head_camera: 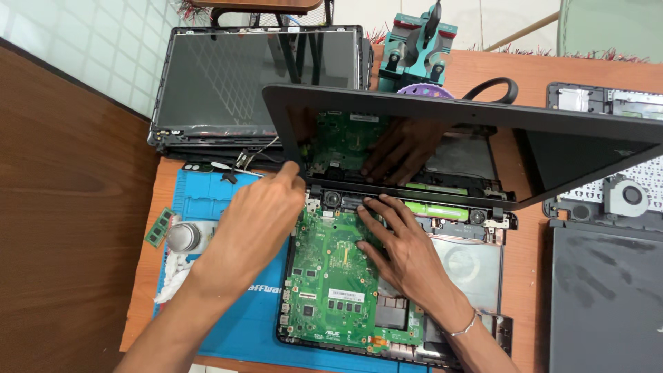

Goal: The person uses a screwdriver to remove screws from a laptop motherboard and then connects a ribbon cable and a small internal component by hand.

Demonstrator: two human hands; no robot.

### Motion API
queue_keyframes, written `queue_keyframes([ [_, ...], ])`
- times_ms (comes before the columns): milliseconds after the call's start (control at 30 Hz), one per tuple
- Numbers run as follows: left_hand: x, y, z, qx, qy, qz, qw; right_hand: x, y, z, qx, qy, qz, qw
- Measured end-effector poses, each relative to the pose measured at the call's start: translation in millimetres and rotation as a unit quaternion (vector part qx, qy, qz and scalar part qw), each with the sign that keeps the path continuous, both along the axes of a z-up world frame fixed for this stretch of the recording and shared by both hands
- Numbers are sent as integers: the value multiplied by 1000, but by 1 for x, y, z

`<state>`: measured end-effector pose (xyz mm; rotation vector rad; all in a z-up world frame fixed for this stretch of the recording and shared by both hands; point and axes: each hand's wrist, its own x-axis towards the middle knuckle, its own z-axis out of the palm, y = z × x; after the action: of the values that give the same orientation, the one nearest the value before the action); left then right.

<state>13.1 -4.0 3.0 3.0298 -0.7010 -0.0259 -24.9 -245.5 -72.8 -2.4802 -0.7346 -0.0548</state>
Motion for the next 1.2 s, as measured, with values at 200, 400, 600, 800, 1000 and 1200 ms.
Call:
queue_keyframes([
  [200, -7, 4, -5, -65, -96, -25, 993, 1, -2, -1, 12, -4, 12, 1000],
  [400, -30, 24, -6, -95, -71, 81, 990, 1, -9, 10, 18, 20, 19, 999],
  [600, -83, 29, -11, -130, -7, 259, 957, -8, -20, 28, 9, 69, -18, 997],
  [800, -131, 16, -58, -223, 64, 404, 885, -19, -34, 36, 22, 46, -78, 996],
  [1000, -162, 9, -92, -186, 24, 485, 854, -27, -35, 25, 43, 50, -111, 992],
  [1200, -170, 12, -103, -202, -34, 457, 866, -26, -26, 21, 45, 13, -106, 993],
])
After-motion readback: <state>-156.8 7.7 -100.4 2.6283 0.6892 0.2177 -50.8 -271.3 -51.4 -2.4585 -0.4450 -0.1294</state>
